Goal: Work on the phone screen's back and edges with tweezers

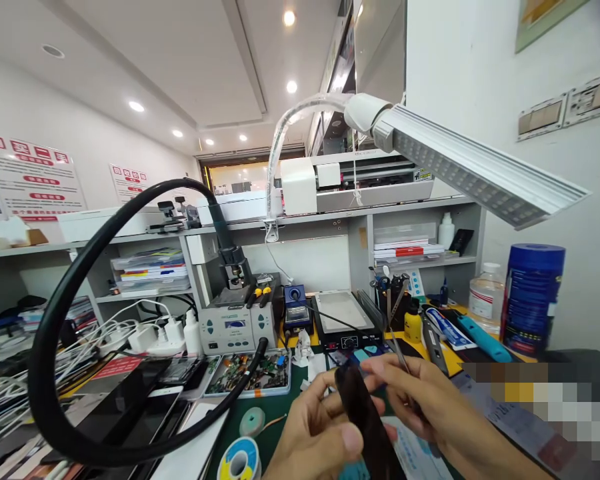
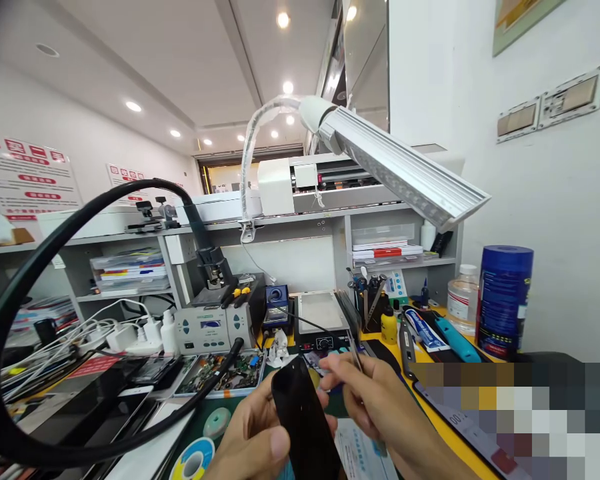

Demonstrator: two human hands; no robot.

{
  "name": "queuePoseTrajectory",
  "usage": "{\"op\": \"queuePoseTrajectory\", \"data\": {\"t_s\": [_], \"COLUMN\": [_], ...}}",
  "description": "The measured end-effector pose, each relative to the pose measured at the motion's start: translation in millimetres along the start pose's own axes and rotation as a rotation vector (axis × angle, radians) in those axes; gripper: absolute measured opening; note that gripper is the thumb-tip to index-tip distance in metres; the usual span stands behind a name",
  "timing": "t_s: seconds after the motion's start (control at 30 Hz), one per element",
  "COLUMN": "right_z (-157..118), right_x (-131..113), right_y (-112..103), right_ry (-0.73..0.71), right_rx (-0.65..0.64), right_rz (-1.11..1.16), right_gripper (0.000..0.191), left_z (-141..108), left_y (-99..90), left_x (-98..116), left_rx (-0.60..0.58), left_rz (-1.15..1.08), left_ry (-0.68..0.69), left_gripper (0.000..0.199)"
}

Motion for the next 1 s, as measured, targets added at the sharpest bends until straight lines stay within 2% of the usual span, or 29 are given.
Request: {"op": "queuePoseTrajectory", "data": {"t_s": [0.1, 0.2, 0.43, 0.57, 0.67, 0.8, 0.87, 0.9, 1.0], "right_z": [1.1, -0.1, -4.5, -5.7, -7.9, -12.1, -13.6, -14.3, -15.7], "right_x": [-5.0, -10.1, -12.9, -17.8, -21.9, -22.5, -19.0, -16.7, -7.7], "right_y": [-7.1, -13.0, -22.7, -35.1, -42.4, -38.7, -34.1, -32.3, -29.8], "right_ry": [-0.054, -0.101, -0.250, -0.335, -0.334, -0.364, -0.393, -0.405, -0.345], "right_rx": [0.066, 0.090, 0.193, 0.300, 0.334, 0.265, 0.206, 0.169, -0.008], "right_rz": [0.031, 0.078, 0.072, -0.007, -0.063, -0.088, -0.119, -0.129, -0.025], "right_gripper": [0.046, 0.050, 0.042, 0.035, 0.046, 0.064, 0.066, 0.062, 0.028], "left_z": [2.5, 0.8, -6.1, -3.6, -1.7, -3.2, -4.5, -4.8, -4.4], "left_y": [-8.7, -10.2, 7.1, 2.6, -4.2, -13.4, -17.9, -19.4, -20.9], "left_x": [1.0, 4.9, 22.9, 22.7, 22.6, 23.3, 22.5, 22.2, 22.3], "left_rx": [0.051, 0.068, 0.119, 0.146, 0.244, 0.503, 0.621, 0.650, 0.657], "left_rz": [0.042, 0.022, 0.003, 0.107, 0.194, 0.344, 0.407, 0.429, 0.493], "left_ry": [0.124, 0.134, 0.183, 0.218, 0.230, 0.239, 0.238, 0.247, 0.300], "left_gripper": [0.065, 0.071, 0.068, 0.072, 0.074, 0.078, 0.081, 0.082, 0.079]}}
Point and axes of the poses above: each hand's wrist, its own z-axis towards the middle knuckle, its own y-axis out of the palm, x = y × z, the point moved 4 cm from there along z, towards the middle knuckle, and after that the axes turned 4 degrees about z, right-handed, at the moved point
